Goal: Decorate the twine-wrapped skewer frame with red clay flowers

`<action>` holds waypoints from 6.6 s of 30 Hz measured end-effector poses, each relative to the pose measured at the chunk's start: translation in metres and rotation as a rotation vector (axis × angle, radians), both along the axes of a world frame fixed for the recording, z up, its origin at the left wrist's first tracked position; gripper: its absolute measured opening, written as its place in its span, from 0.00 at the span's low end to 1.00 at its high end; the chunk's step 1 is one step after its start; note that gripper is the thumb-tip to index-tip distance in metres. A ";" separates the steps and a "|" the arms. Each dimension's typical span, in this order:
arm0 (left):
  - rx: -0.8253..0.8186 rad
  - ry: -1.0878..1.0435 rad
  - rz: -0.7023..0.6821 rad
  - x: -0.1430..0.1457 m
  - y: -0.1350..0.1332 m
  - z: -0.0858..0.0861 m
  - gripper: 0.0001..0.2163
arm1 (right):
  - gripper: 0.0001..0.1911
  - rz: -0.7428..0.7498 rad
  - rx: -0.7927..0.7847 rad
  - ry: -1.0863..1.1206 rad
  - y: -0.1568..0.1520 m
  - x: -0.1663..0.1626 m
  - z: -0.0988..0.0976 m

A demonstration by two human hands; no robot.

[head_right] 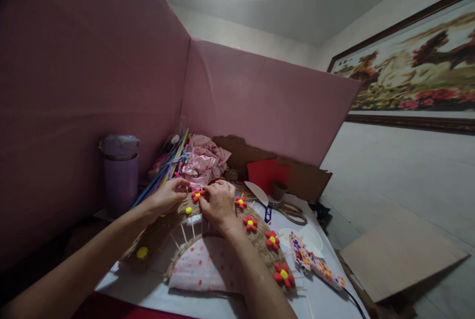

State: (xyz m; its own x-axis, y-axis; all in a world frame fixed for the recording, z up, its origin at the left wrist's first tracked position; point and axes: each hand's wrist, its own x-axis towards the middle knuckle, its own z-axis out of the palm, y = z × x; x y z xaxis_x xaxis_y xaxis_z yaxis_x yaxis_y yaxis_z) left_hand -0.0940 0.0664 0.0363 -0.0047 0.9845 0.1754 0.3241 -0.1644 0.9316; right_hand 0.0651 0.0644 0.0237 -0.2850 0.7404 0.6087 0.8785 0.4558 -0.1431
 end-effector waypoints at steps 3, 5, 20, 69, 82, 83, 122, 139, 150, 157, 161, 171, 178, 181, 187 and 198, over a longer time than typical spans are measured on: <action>-0.020 0.020 -0.001 0.000 -0.001 0.001 0.11 | 0.08 -0.006 -0.005 -0.005 -0.001 0.000 0.001; -0.024 0.027 -0.003 0.000 -0.001 0.001 0.12 | 0.08 -0.009 -0.002 -0.012 -0.001 0.000 0.000; -0.004 0.018 -0.041 0.001 0.005 -0.002 0.13 | 0.09 -0.016 -0.003 -0.004 0.002 -0.002 -0.004; -0.013 -0.012 -0.065 0.000 -0.003 0.004 0.12 | 0.08 -0.027 0.048 -0.057 0.000 -0.007 -0.010; 0.020 0.001 -0.070 0.000 0.007 -0.007 0.13 | 0.15 -0.026 0.099 -0.093 -0.007 -0.018 -0.007; 0.022 -0.003 -0.069 0.000 0.007 -0.006 0.13 | 0.15 -0.019 0.098 -0.088 -0.006 -0.017 -0.007; -0.044 0.007 -0.081 0.000 0.001 -0.001 0.10 | 0.15 0.036 -0.043 0.055 0.006 0.002 -0.008; -0.043 -0.022 -0.093 0.000 0.004 -0.004 0.11 | 0.14 0.019 0.027 0.057 0.004 -0.007 -0.014; -0.053 -0.006 -0.084 -0.001 0.001 -0.001 0.11 | 0.12 0.033 0.011 0.160 0.009 -0.001 -0.013; -0.057 0.003 -0.084 0.001 -0.001 0.001 0.10 | 0.12 0.005 0.040 0.162 0.007 -0.003 -0.015; -0.050 0.007 -0.087 0.001 -0.001 0.002 0.10 | 0.11 0.001 0.032 0.187 0.009 -0.004 -0.016; -0.042 -0.004 -0.087 0.000 -0.002 0.002 0.12 | 0.12 -0.008 0.070 0.206 0.009 -0.003 -0.015; -0.045 0.013 -0.076 0.000 -0.003 0.004 0.11 | 0.12 -0.062 0.102 0.290 0.011 0.002 -0.012; -0.047 0.020 -0.068 0.001 -0.001 0.002 0.12 | 0.13 -0.091 0.091 0.281 0.012 0.003 -0.014; -0.043 0.003 -0.074 0.001 -0.002 0.002 0.11 | 0.14 -0.130 0.067 0.282 0.013 0.002 -0.016; -0.047 -0.025 -0.055 0.001 -0.003 0.004 0.10 | 0.14 -0.127 0.080 0.279 0.010 0.000 -0.014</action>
